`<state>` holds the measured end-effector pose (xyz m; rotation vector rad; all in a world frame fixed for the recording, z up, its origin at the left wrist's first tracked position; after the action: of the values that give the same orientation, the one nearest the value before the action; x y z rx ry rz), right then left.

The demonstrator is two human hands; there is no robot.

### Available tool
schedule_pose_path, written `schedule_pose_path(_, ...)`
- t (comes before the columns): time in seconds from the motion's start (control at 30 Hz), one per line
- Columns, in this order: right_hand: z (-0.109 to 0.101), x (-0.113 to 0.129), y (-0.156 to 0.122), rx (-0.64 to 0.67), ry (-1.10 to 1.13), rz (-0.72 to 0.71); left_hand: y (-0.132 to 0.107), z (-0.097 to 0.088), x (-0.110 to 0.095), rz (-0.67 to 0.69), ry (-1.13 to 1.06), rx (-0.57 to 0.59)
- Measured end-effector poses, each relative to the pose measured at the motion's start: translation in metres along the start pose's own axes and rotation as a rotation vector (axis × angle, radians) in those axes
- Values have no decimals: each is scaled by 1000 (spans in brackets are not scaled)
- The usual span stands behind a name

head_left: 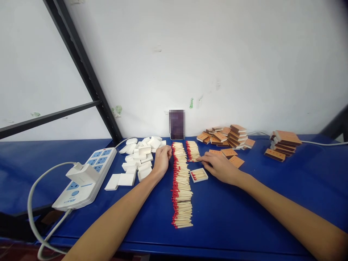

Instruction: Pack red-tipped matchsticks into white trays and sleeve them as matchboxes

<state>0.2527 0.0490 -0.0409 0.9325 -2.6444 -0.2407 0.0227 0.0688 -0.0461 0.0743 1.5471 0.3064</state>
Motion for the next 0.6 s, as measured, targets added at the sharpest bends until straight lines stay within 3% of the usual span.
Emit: schedule_pose_path(0.6, 0, 0, -2, -23, 56, -15, 0, 1, -2, 3, 23, 33)
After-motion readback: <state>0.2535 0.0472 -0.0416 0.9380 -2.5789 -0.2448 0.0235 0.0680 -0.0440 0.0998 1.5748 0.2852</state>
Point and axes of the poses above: each hand's wrist, its own y-axis towards the middle knuckle, its own z-axis out of the palm, x = y × z, the point moved 3 cm from there along y, towards the middle knuckle, and after that the axes turned 2 degrees about -x, right-handed, at the moved point
